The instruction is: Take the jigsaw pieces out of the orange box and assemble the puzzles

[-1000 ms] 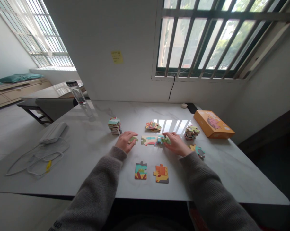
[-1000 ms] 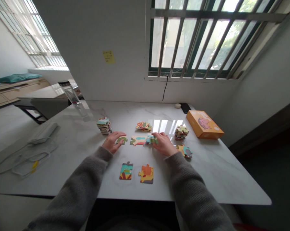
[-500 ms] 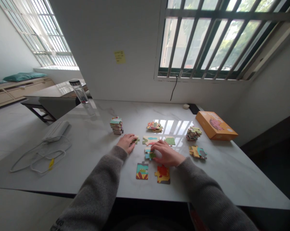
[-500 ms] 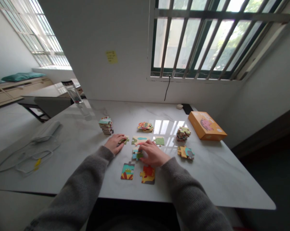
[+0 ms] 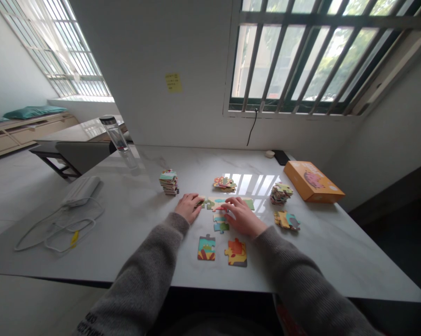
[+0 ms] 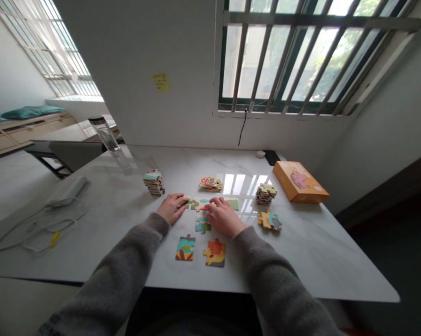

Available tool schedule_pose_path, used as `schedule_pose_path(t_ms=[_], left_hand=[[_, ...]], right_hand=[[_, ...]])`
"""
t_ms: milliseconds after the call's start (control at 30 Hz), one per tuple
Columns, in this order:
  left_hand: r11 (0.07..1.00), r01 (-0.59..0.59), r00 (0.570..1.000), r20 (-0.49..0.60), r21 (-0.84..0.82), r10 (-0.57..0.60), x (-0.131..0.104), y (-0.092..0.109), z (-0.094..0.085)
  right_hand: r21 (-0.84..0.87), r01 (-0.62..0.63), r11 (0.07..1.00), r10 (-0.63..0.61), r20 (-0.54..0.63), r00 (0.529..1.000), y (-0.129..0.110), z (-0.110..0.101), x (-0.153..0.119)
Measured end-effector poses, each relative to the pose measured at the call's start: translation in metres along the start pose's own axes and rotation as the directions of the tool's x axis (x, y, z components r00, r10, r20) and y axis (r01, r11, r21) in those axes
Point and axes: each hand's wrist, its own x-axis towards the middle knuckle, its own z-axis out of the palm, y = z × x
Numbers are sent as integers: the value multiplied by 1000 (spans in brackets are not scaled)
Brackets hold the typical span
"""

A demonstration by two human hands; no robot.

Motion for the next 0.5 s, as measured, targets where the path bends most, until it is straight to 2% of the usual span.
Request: schedule_pose_path(t_ms=[133,300,500], left_hand=[[998,-10,1000,14,-70,11,3,0,-3],[988,17,996,91,-151,-3,5,-6,-11],[982,-15,996,84,-186,32,6,-5,-10]], right_hand=[[-24,11,1000,-10,45,999,-1,2,0],[-30,9,1000,-7,52,999,-4,0,0],[-63,4,998,0,57,998,-4,2,1]])
